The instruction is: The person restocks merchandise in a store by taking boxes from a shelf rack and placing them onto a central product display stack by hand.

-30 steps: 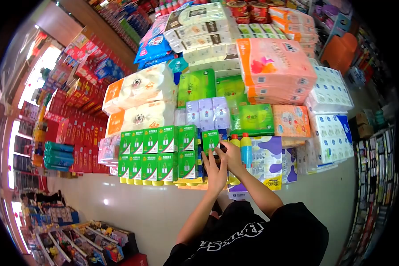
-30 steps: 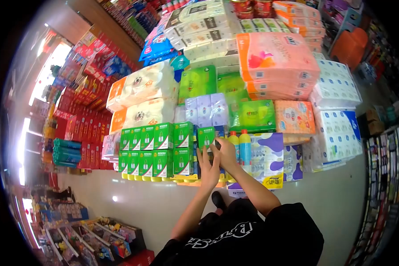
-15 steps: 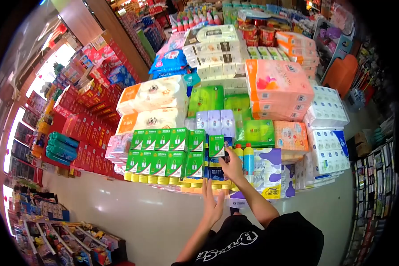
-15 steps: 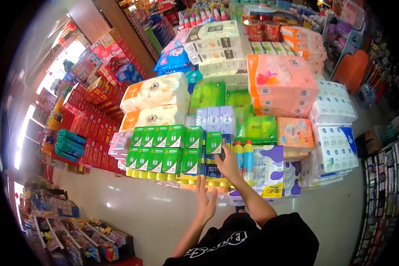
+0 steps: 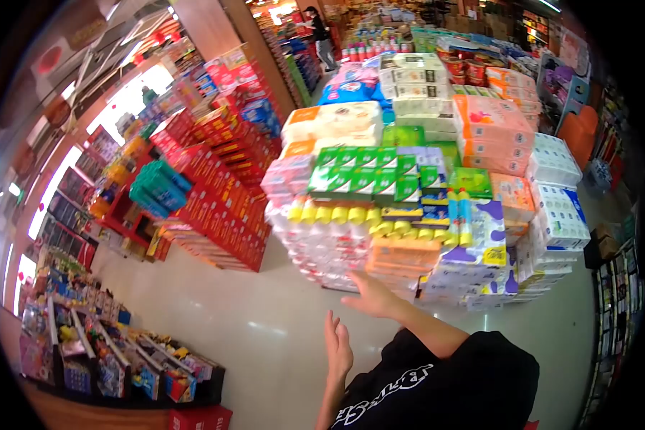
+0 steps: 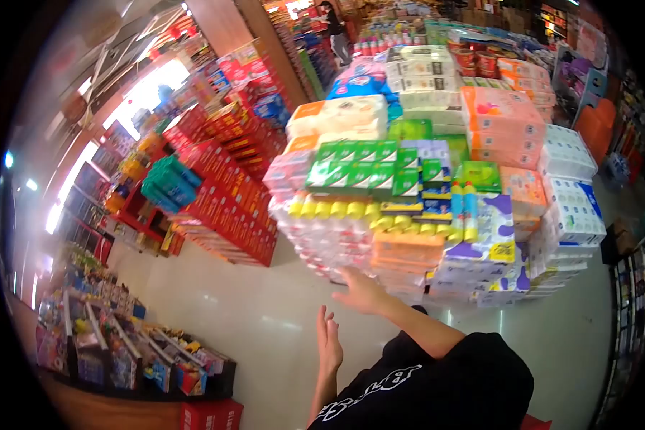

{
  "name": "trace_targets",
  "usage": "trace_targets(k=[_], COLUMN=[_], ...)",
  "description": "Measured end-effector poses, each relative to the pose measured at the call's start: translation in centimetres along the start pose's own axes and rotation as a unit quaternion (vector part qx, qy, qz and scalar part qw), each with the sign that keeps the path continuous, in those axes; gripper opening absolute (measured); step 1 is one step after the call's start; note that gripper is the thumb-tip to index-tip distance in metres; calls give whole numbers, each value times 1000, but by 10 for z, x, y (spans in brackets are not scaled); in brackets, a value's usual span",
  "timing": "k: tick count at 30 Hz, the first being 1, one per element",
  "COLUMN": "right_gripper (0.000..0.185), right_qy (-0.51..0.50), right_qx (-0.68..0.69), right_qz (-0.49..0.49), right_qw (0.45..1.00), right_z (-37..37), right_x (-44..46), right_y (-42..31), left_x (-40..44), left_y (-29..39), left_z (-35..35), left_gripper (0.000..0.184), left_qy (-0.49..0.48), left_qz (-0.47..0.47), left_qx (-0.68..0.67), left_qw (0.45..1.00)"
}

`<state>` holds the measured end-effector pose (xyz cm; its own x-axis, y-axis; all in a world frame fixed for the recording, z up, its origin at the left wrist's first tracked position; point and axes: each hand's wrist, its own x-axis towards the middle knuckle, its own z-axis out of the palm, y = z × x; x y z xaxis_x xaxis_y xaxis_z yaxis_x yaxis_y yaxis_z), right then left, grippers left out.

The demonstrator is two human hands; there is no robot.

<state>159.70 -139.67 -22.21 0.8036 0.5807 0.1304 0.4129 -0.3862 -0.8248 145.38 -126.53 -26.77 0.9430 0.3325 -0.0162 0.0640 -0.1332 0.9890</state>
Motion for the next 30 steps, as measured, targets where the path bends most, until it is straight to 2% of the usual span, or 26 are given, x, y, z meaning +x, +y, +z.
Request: trace_targets(k=[3, 6, 10, 13, 18, 22, 24, 27, 30], right_gripper=[80, 82, 78, 76, 74, 72, 73, 74, 74], right_qy=[-131, -210, -276, -331, -371, -405, -464, -527, -580], right_qx=[-18, -15, -48, 16, 59, 80, 96, 100, 103], right_qz=[-51, -97, -147, -235, -353, -414, -386, -383, -393], right_qw=[990, 973, 949, 914, 857, 811, 792, 752, 706], right_z=[65, 120, 191, 261, 394, 487, 522, 588, 647], right_x=[-9, 1, 22, 43, 60, 62, 58, 43, 21], right_y=[-48, -81, -140, -179, -262, -339, -384, -438, -489], left_x=[-22, -49, -82, -97, -141, -183, -213, -268, -318], left_y=[9, 25, 30, -28, -10, -32, -32, -79, -63], left_z=[-50, -102, -173, -235, -345, -437, -478, -529, -561], left_gripper=[64, 65, 64, 66, 66, 63, 61, 67, 67], left_qy=[50, 125, 222, 235, 361, 443, 491, 571, 664], left_qz=[23, 38, 52, 62, 56, 48, 16, -23, -32], left_qx=[-63, -66, -88, -56, -10, -12, 17, -6, -81], left_qw=[996, 989, 970, 968, 931, 895, 871, 821, 743])
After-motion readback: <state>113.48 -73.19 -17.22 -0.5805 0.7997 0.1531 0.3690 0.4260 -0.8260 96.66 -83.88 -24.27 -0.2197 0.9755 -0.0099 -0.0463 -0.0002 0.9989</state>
